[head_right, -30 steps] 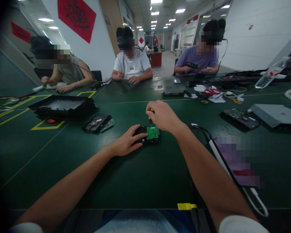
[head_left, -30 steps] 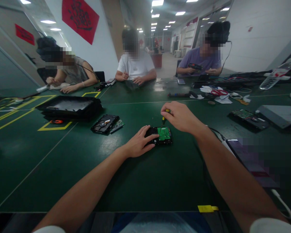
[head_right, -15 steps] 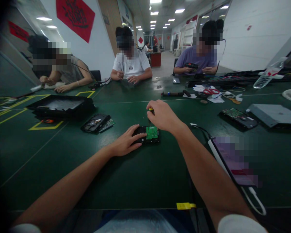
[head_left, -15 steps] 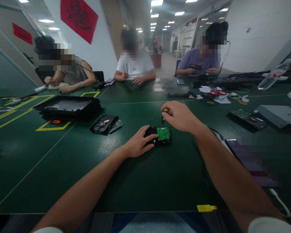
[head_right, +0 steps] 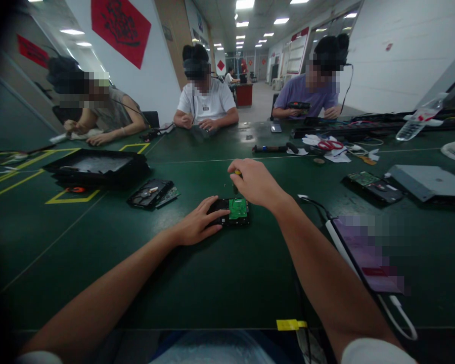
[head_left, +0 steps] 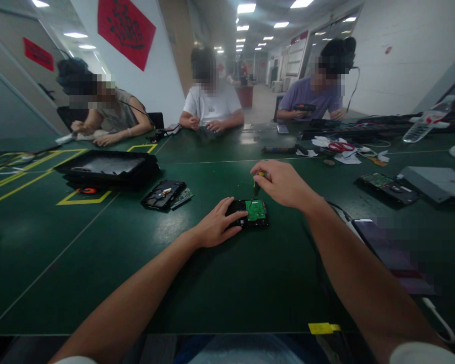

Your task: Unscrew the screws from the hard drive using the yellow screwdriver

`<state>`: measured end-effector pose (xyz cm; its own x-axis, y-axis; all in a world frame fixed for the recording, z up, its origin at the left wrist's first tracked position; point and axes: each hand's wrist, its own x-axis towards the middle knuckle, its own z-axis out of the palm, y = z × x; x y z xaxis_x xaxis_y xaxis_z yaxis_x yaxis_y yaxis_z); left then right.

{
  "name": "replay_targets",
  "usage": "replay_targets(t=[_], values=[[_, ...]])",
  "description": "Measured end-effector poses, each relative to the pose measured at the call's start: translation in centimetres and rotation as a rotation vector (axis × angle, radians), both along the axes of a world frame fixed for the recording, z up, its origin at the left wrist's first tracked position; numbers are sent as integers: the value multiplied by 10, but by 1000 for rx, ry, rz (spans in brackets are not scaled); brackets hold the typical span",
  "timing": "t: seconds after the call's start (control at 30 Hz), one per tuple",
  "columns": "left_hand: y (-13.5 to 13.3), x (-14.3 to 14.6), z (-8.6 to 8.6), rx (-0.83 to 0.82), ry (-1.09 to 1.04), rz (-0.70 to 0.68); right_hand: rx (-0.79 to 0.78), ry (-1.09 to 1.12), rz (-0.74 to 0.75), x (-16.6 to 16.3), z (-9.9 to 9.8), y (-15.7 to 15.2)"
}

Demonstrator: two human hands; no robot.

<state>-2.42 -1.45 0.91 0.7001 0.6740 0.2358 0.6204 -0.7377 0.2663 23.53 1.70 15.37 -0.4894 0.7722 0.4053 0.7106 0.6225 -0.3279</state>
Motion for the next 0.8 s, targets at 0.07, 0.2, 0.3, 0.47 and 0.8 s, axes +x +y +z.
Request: replay_targets(t=[0.07,0.2,0.3,0.47,0.8], values=[[0,0,0,-5,-2,3,-9,8,-37,0,-1,1],[-1,0,1,-9,8,7,-2,1,-52,-1,-2,1],[-1,1,1,-2,9,3,7,-4,-23,-2,-2,1],[-1,0,1,7,8,1,6,9,-6,-2,-2,1],[-3,1,5,-6,13,3,19,4,-93,-2,-6,3]])
